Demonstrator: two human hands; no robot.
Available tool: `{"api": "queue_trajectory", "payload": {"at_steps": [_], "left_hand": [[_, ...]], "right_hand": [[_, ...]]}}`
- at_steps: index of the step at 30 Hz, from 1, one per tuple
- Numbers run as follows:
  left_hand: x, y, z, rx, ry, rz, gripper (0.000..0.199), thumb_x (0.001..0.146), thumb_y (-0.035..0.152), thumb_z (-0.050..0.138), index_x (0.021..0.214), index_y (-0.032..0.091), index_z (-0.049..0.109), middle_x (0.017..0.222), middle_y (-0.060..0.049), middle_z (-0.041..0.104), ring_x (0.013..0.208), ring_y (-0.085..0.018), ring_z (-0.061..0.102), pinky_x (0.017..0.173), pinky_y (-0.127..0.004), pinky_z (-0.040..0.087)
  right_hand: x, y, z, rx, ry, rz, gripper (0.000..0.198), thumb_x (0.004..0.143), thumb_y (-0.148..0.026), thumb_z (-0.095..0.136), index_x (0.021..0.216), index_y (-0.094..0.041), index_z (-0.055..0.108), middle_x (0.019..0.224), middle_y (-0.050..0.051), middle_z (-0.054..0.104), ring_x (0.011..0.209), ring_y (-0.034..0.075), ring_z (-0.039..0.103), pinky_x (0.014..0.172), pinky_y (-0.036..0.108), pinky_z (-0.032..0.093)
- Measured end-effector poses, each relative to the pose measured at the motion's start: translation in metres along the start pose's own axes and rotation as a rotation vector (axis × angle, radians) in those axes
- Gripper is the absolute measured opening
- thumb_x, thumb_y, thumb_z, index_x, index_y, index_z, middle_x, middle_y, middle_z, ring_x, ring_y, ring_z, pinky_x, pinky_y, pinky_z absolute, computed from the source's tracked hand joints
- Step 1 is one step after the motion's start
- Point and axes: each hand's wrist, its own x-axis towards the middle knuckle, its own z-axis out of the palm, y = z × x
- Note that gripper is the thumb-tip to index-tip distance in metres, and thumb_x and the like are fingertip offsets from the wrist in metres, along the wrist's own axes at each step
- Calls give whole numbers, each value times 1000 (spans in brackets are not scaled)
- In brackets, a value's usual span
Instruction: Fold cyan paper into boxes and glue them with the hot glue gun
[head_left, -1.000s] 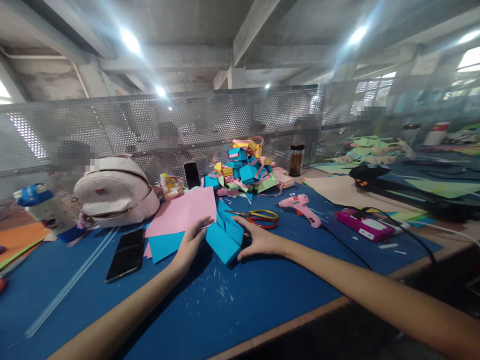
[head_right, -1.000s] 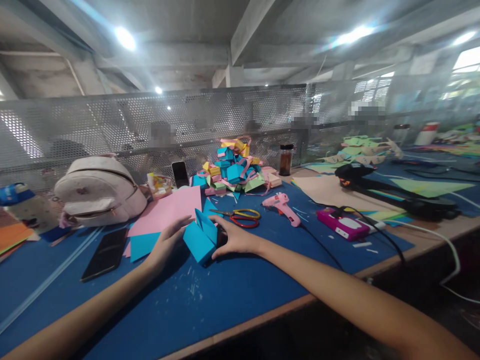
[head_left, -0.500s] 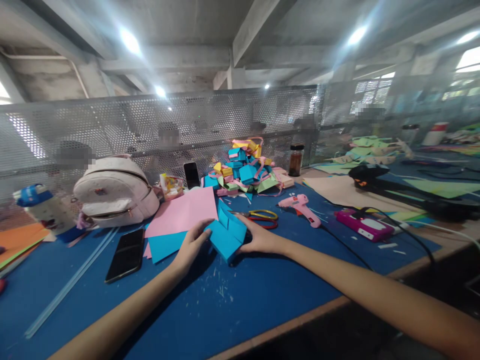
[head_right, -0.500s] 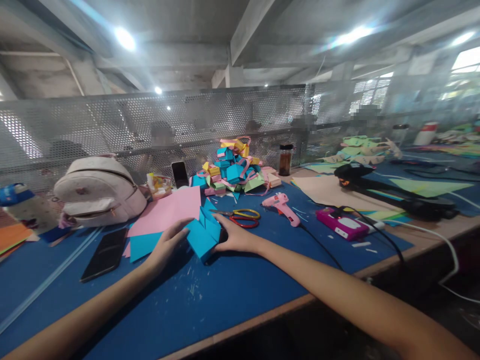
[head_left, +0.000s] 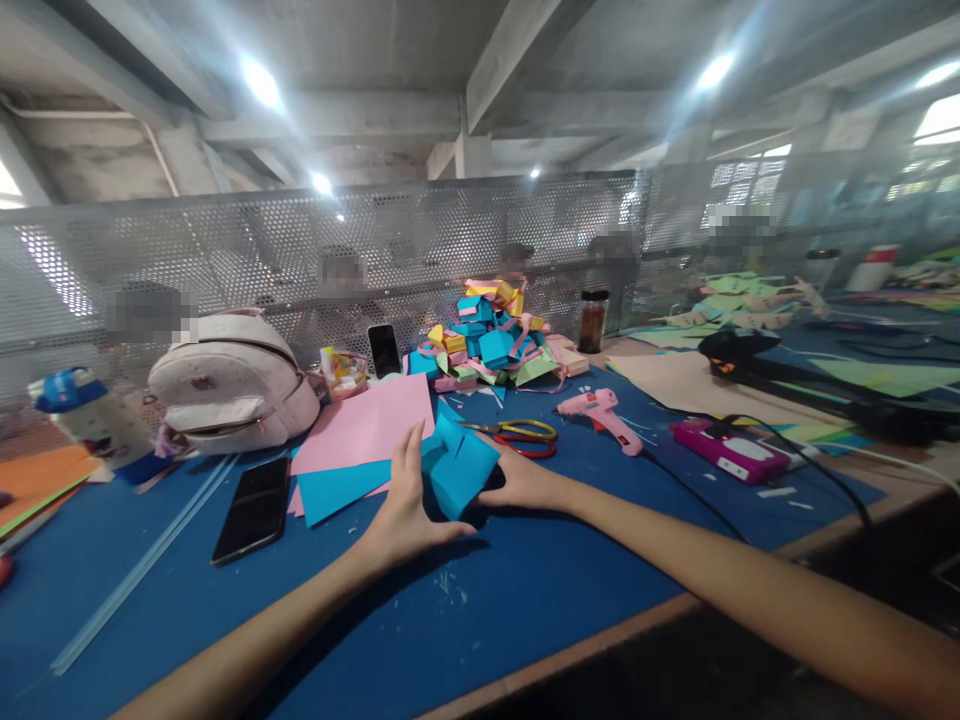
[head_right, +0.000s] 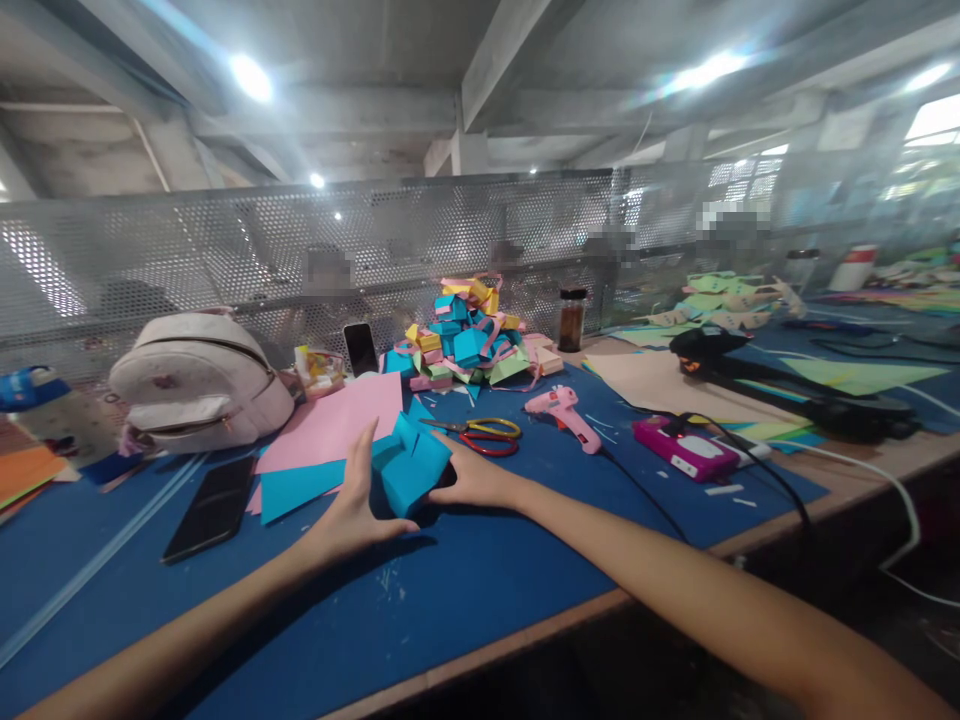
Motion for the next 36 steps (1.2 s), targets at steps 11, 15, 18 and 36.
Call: {"api": "queue_trajectory", "payload": {"at_steps": [11,15,18,36], "left_hand": [[3,-17,3,67,20,-22,123,59,22,78,151,21,-3,151,-17,15,142,-40,11,115,-57,16],[4,-21,3,57,33,-52,118,60,19,74,151,20,-1,149,-17,17,142,-41,12,114,-58,15],[5,-23,3,41,34,-74,115,61,20,73,152,19,3,149,-18,19,141,-40,14,114,-58,17],[6,-20,1,-85,70,-160,104,72,41,72,150,26,5,144,-16,28,138,-37,27,110,-56,24]], "right_hand": [[-6,11,1,-92,12,120,93,68,-45,80,144,-16,33,143,19,44,132,35,42,109,51,34],[-5,7,0,-83,-12,103,84,72,-45,78,140,-17,37,129,15,56,115,31,57,96,43,48],[-4,3,0,-69,-40,83,76,74,-44,76,136,-19,41,114,10,62,97,25,64,80,35,55],[-5,5,1,-107,-18,75,76,76,-39,75,139,-16,41,123,15,60,106,30,62,90,42,51]]}}
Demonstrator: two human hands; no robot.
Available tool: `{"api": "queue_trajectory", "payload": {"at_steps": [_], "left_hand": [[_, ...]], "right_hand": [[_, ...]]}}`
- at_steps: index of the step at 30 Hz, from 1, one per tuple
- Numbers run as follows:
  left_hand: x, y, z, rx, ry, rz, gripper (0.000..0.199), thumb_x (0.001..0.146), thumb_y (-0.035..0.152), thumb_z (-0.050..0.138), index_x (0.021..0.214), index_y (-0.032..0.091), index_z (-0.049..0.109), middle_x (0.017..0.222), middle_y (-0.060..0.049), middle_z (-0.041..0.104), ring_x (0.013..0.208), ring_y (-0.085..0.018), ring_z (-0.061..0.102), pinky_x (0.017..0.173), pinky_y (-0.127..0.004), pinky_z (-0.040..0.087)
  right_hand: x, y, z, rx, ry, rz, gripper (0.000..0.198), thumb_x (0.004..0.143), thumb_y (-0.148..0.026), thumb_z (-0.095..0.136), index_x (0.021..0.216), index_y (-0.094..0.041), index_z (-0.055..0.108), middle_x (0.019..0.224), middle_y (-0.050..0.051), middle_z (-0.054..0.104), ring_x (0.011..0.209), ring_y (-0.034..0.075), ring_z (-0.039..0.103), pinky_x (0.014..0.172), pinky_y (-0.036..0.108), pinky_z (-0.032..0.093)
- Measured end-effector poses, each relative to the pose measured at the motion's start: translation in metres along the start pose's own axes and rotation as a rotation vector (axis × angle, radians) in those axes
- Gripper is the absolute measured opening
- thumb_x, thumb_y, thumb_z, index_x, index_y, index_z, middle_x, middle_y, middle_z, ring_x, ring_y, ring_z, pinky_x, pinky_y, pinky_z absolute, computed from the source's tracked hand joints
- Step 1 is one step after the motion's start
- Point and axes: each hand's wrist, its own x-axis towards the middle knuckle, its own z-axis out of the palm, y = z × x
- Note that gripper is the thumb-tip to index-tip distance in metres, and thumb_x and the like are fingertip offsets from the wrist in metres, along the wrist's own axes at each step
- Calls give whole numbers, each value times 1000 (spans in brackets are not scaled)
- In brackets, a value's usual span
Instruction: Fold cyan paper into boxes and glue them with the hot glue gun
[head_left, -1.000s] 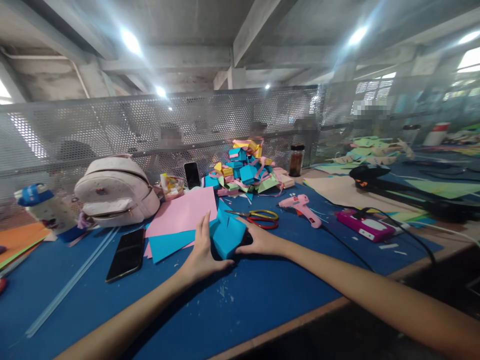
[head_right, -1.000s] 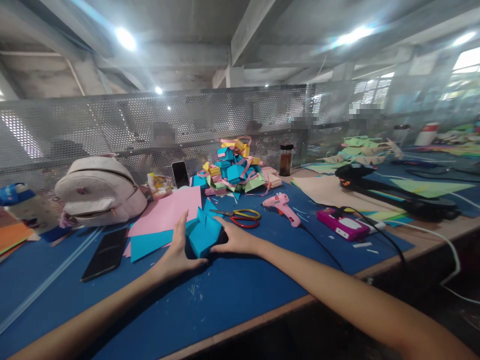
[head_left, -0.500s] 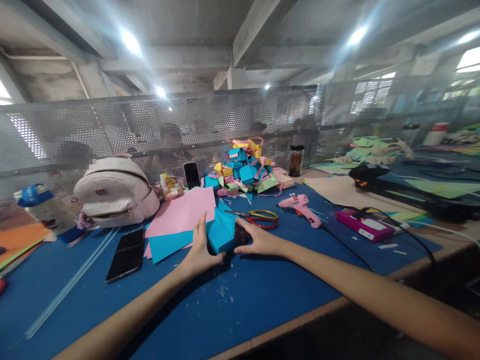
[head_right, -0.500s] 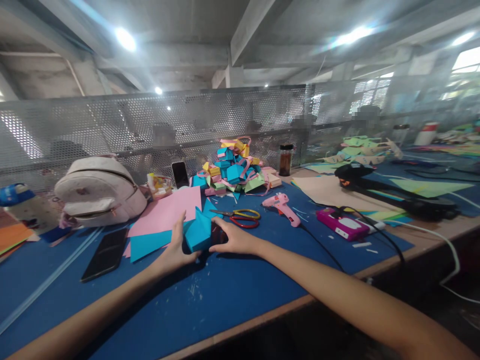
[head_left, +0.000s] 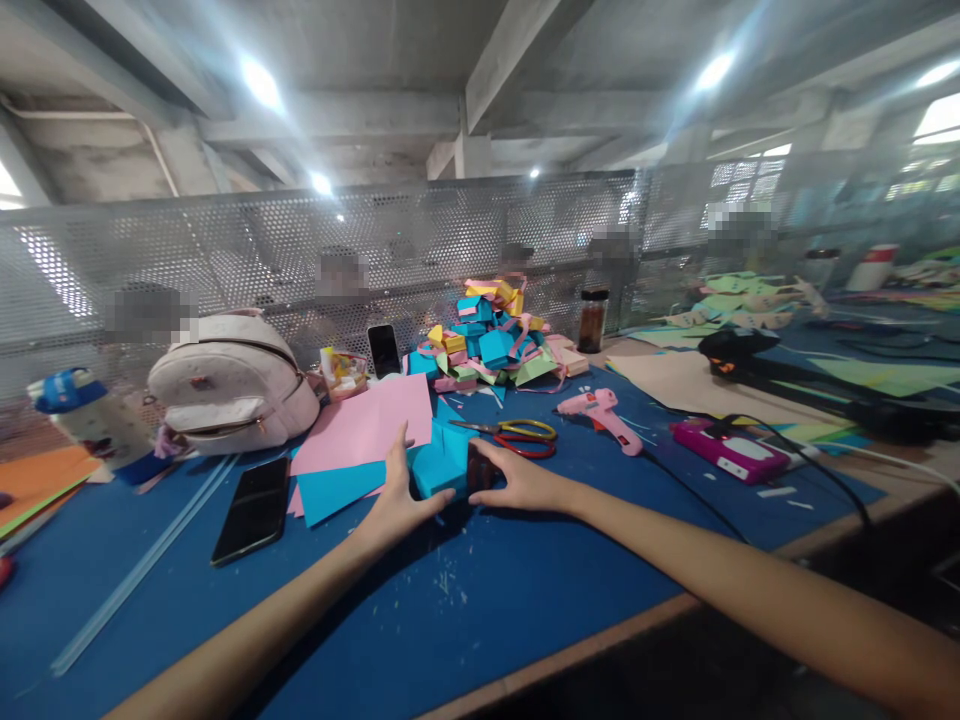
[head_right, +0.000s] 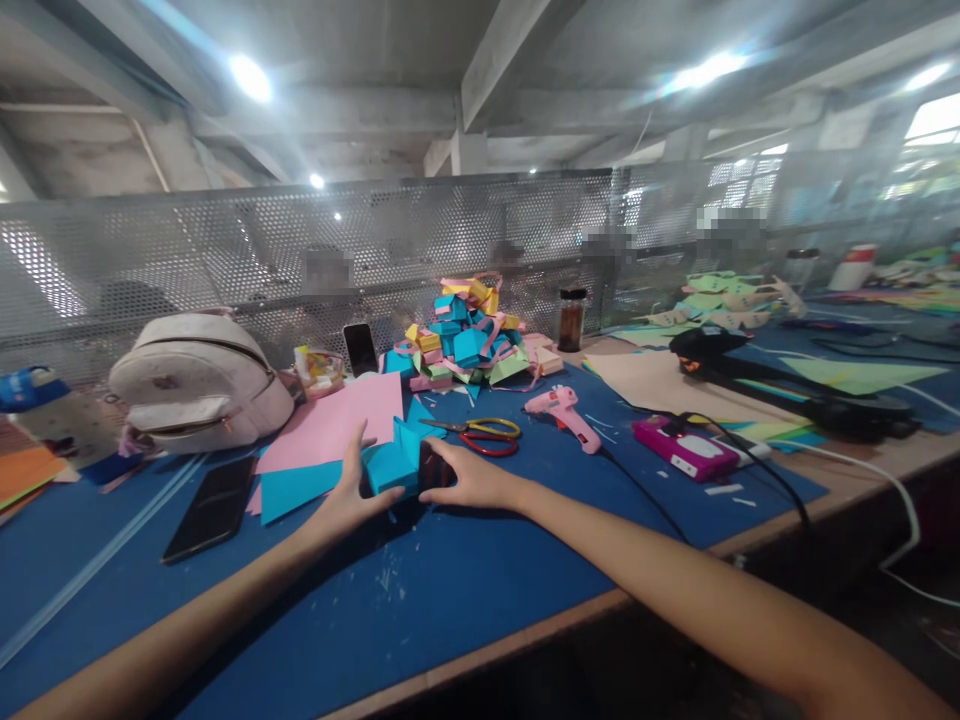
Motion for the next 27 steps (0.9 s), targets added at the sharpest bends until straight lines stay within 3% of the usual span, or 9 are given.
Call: {"api": "queue_trajectory", "payload": {"at_steps": [4,9,11,16,21,23,25,27], "left_hand": [[0,1,-1,-25,11,3,102,73,40,72,150,24,7,136,-14,36,133,-35,35,108,-54,28],[1,2,-3,-57,3,-10,102,74,41,71,150,25,4,133,-14,40,130,-35,38,106,-53,31],[2,2,-4,-70,-10,-18,104,74,42,71,150,25,2,133,-14,39,130,-35,39,106,-53,32],[2,0,-6,-114,-88,-23,107,76,41,71,151,24,-4,138,-18,38,130,-35,42,103,-52,37],[-1,2,-12,-169,-288,42,101,73,36,76,152,31,13,147,-13,40,130,-30,48,105,-46,41],[-1,3,-16,-182,-344,75,97,71,35,78,150,32,23,152,-10,38,135,-30,41,107,-45,39],[1,3,-20,-185,-359,100,90,70,35,79,147,32,32,153,-7,38,140,-30,35,110,-47,36],[5,2,-25,-182,-339,122,78,72,37,77,142,32,43,151,-5,42,140,-30,35,112,-49,32]], "right_hand": [[1,-3,-1,-1,-1,-10,76,75,-39,76,139,-16,42,131,16,56,115,32,57,95,43,48],[1,-8,-2,15,-27,-20,61,78,-36,73,130,-16,49,107,11,68,86,24,67,76,35,55],[2,-6,-2,15,-13,-24,59,79,-35,72,130,-15,49,105,10,68,85,24,66,76,35,55],[4,1,-2,10,82,-52,62,82,-24,67,137,-19,41,125,12,58,107,26,60,88,37,50],[8,3,-8,10,193,-91,66,83,-19,63,142,-26,34,138,12,44,121,26,50,86,35,49],[9,2,-10,4,212,-103,54,83,-16,62,134,-26,47,137,11,46,121,26,49,85,35,49],[10,1,-12,-7,210,-104,33,81,-10,59,110,-24,65,129,9,53,117,25,52,83,35,49],[11,0,-13,-22,201,-97,24,79,-5,56,89,-22,69,116,7,62,109,24,56,83,35,48]]}}
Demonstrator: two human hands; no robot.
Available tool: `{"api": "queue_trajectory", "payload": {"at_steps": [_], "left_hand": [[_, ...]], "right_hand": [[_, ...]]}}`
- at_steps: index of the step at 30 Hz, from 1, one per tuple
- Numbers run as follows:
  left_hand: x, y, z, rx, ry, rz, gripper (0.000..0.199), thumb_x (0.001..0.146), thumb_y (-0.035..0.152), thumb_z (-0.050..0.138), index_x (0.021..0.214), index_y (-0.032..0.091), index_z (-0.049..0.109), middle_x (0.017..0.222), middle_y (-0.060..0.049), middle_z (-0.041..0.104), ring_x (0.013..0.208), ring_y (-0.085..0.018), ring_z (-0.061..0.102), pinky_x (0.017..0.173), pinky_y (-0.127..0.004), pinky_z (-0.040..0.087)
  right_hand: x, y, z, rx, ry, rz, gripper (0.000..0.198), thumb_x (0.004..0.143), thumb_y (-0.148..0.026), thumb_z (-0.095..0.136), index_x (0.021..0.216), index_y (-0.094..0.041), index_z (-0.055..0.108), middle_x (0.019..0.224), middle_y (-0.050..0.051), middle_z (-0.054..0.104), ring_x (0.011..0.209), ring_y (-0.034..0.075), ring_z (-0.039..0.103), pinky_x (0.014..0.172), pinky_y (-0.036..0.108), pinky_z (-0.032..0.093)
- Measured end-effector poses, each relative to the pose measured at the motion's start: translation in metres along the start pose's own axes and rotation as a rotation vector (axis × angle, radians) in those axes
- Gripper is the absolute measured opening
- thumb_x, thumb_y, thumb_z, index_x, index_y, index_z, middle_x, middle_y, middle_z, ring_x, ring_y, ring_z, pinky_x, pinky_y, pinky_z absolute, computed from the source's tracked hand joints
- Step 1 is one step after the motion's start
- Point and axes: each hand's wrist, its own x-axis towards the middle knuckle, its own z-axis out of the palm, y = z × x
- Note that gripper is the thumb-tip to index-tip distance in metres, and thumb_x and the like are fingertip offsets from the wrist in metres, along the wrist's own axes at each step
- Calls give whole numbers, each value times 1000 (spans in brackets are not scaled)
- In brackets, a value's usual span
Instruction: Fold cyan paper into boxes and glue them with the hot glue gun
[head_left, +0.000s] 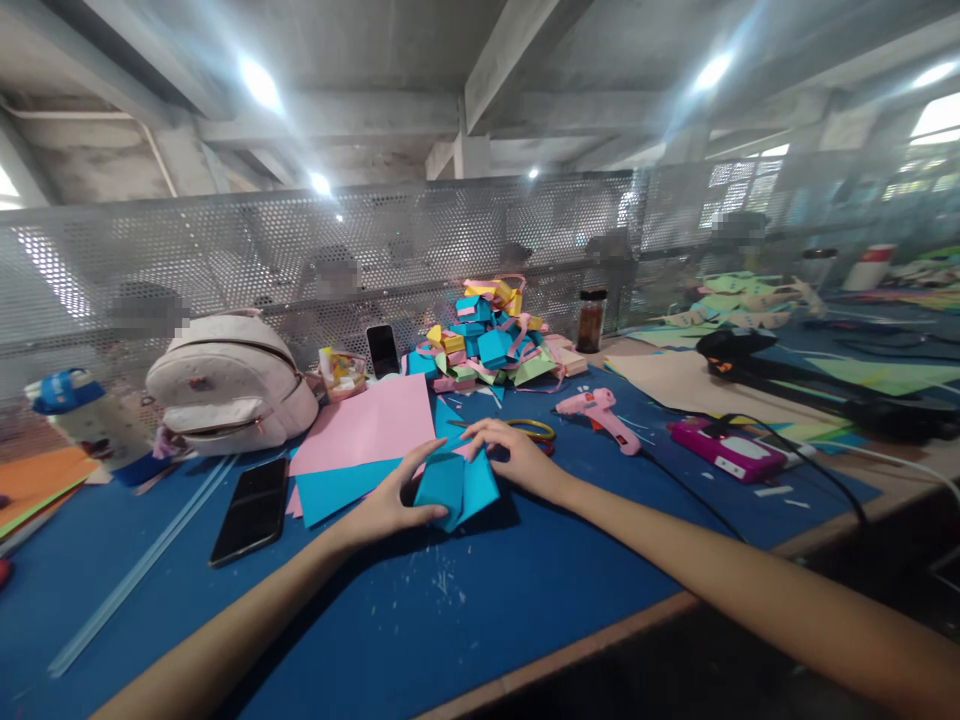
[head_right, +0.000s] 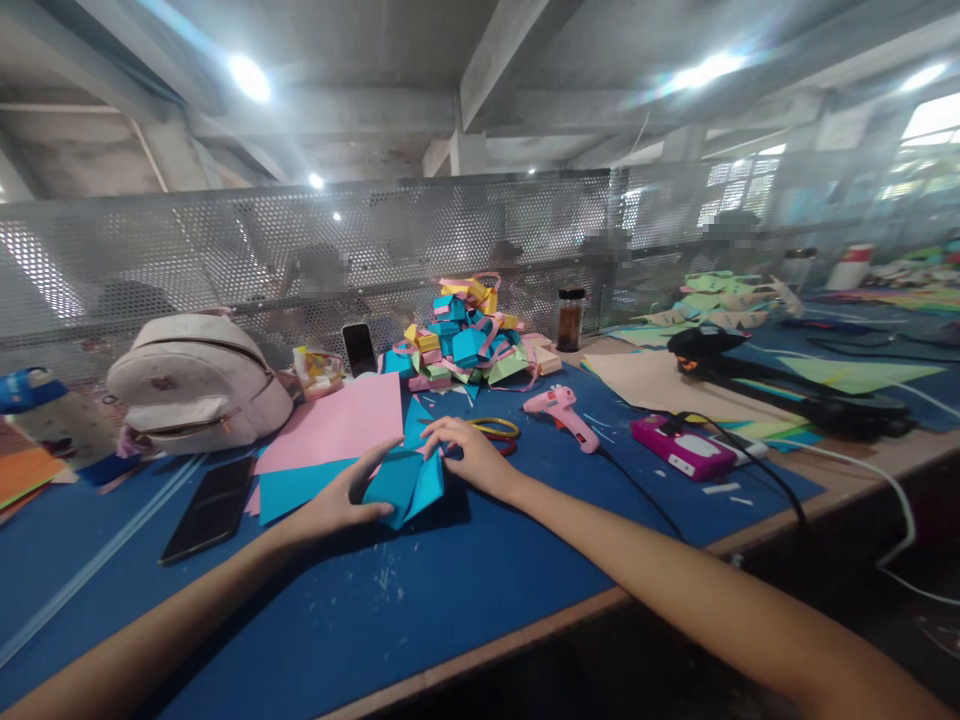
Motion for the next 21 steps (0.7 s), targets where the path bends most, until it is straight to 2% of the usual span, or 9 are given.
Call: {"api": "queue_trajectory", "payload": {"at_steps": [4,9,15,19,21], "left_hand": [[5,-1,-11,12,94,41,50,82,42,66,130,29,58,146,-8,48,136,-33,39,108,-51,37],[5,7,-13,62,171,70,32,93,42,49,113,26,69,135,-9,56,131,-30,47,107,-47,39],[3,7,0,177,200,67,24,81,32,68,104,26,71,121,-8,62,117,-29,56,97,-43,48],[5,-4,3,244,245,65,12,86,25,63,94,22,71,111,-7,64,108,-25,61,92,-39,51],[5,-9,1,269,255,56,13,89,25,61,97,19,69,111,-7,64,104,-24,62,87,-39,53]], "right_hand": [[-1,0,-1,-41,16,32,17,78,-7,60,84,-21,69,94,4,68,95,23,59,86,39,46],[-2,2,0,-90,43,82,9,79,-16,66,86,-21,70,86,4,67,82,22,61,79,36,47],[-2,2,2,-86,35,80,7,80,-20,66,87,-21,69,88,3,70,84,22,64,79,35,49],[-2,0,3,-74,42,80,8,83,-25,65,89,-20,67,89,4,70,83,22,64,76,33,50],[-2,-1,3,-78,57,86,10,84,-27,64,92,-20,65,90,4,69,82,21,63,73,32,49]]}}
